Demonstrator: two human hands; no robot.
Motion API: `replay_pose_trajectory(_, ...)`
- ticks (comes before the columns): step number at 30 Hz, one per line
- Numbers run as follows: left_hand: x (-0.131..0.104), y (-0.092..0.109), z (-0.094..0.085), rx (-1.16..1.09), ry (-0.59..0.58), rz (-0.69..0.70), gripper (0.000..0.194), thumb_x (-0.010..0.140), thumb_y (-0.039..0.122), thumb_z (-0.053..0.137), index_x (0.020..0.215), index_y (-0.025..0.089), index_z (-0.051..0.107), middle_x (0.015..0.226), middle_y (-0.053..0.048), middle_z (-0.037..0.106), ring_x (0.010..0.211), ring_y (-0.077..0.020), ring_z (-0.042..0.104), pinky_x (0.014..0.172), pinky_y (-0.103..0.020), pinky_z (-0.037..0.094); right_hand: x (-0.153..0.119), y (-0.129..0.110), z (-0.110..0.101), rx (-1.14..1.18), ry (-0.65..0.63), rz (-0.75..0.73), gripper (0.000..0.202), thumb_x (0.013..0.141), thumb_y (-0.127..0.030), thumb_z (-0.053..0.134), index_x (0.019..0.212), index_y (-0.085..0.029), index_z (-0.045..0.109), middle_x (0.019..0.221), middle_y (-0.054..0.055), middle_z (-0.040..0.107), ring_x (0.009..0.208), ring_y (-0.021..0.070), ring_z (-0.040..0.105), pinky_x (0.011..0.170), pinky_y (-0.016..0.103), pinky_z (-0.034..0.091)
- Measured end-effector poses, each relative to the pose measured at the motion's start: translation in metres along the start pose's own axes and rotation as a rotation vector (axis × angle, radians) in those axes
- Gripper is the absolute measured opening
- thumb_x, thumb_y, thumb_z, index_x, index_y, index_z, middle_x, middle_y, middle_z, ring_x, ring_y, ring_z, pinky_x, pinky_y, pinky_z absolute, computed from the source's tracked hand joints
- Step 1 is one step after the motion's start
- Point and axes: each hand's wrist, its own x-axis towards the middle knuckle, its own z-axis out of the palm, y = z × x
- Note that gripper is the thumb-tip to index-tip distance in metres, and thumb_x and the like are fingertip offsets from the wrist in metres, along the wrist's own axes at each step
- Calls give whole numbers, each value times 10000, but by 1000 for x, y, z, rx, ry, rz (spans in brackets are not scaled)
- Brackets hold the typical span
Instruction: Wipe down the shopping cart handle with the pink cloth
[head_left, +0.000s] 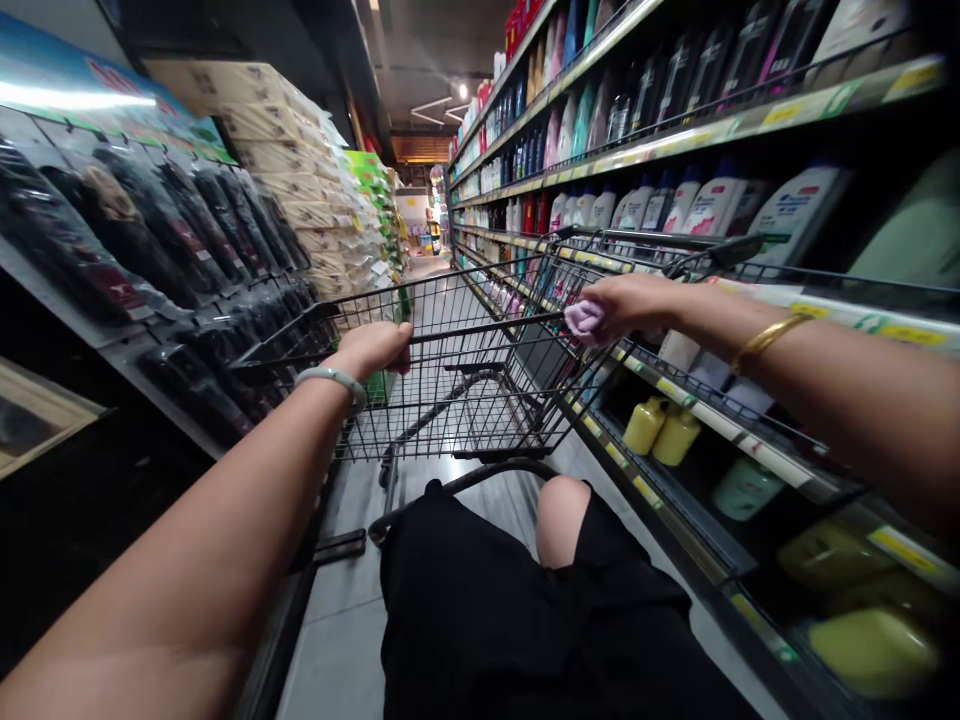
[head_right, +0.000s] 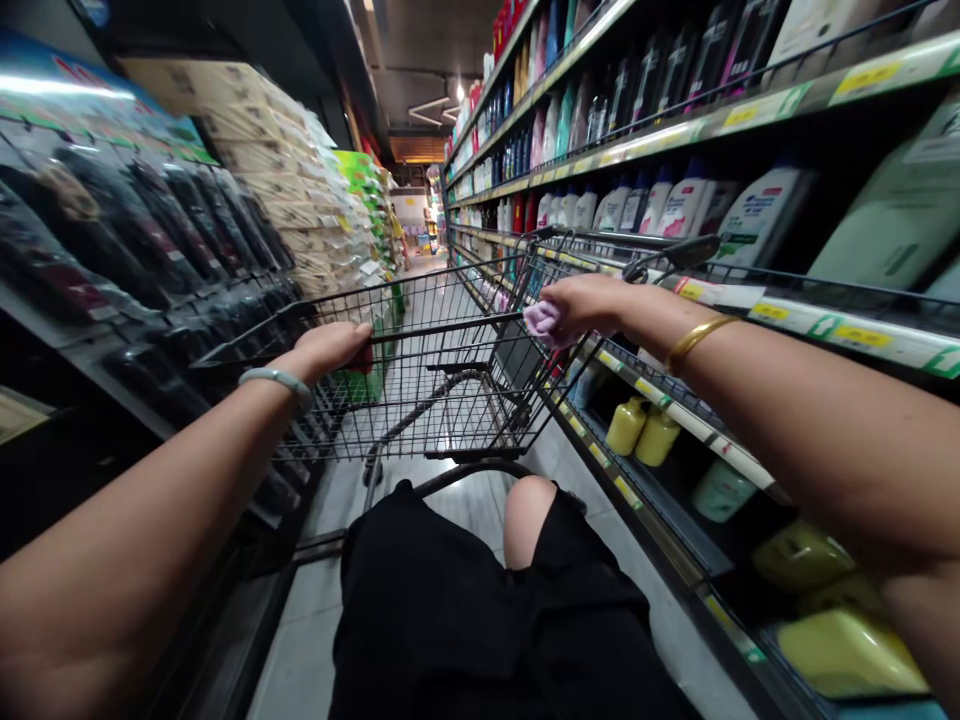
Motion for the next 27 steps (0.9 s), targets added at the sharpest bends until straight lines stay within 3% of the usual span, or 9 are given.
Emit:
replay_pose_trajectory(3,3,2,0,4,-7,0,691,1006,458,253,643,214,788,854,-89,801,773,-241,676,703,-334,424,0,0,3,13,-50,52,370,729,-485,821,1026,-278,745,908,5,764,764,183,627,659,298,324)
replay_pose_trajectory(6,4,2,-2,6,-10,-14,709,1021,473,236,646,216,781,857,-85,802,778,-237,684,705,-331,427,6,-27,7,27,47,4,274,822,-445,751,1040,-280,756,980,23,770,819,191,648,679,302,326)
replay_pose_trajectory(9,3,1,-3,7,-16,-21,709,1033,475,229,662,218,776,849,-81,799,783,-232,686,723,-326,435,8,-41,11,6,131,-99,352,817,-476,772,1114,-288,749,1112,47,755,909,213,661,699,304,329)
replay_pose_trajectory(14,-2,-2,-4,6,-32,44,740,1069,463,173,779,170,789,867,-73,798,773,-194,634,750,-293,429,-1,-4,11,-75,76,-63,514,689,-472,895,1134,-274,734,1129,70,736,895,225,650,690,304,320)
replay_pose_trajectory(17,-3,6,-14,26,-11,93,709,1073,506,229,846,124,782,865,-94,787,801,-193,600,807,-285,425,-7,15,16,-68,130,-22,502,691,-459,897,1114,-246,732,1125,91,730,896,235,652,701,308,315)
replay_pose_trajectory(21,0,45,-28,-5,76,224,731,1046,654,277,1049,127,784,1104,-117,793,955,-230,626,896,-308,437,-11,7,34,1,301,-50,472,803,-506,808,1162,-210,733,1160,117,723,986,257,647,768,325,356)
replay_pose_trajectory(23,2,75,-27,-58,64,300,846,1046,688,138,1121,151,788,1186,-110,786,984,-226,660,903,-308,470,-13,-2,47,55,421,-38,420,864,-407,755,1219,-182,731,1199,137,719,1051,279,635,847,355,389)
replay_pose_trajectory(25,4,104,-20,-72,48,333,871,1012,754,165,1128,172,803,1208,-114,787,1027,-245,684,921,-321,489,-15,-10,64,124,557,-10,395,888,-277,703,1268,-174,725,1267,152,713,1142,314,613,959,409,415)
replay_pose_trajectory(27,5,125,-10,-57,11,324,907,983,801,165,986,188,835,1097,-122,810,985,-265,708,918,-346,499,-16,-15,84,197,699,23,422,885,-188,654,1302,-197,718,1356,146,691,1259,341,573,1081,471,415)
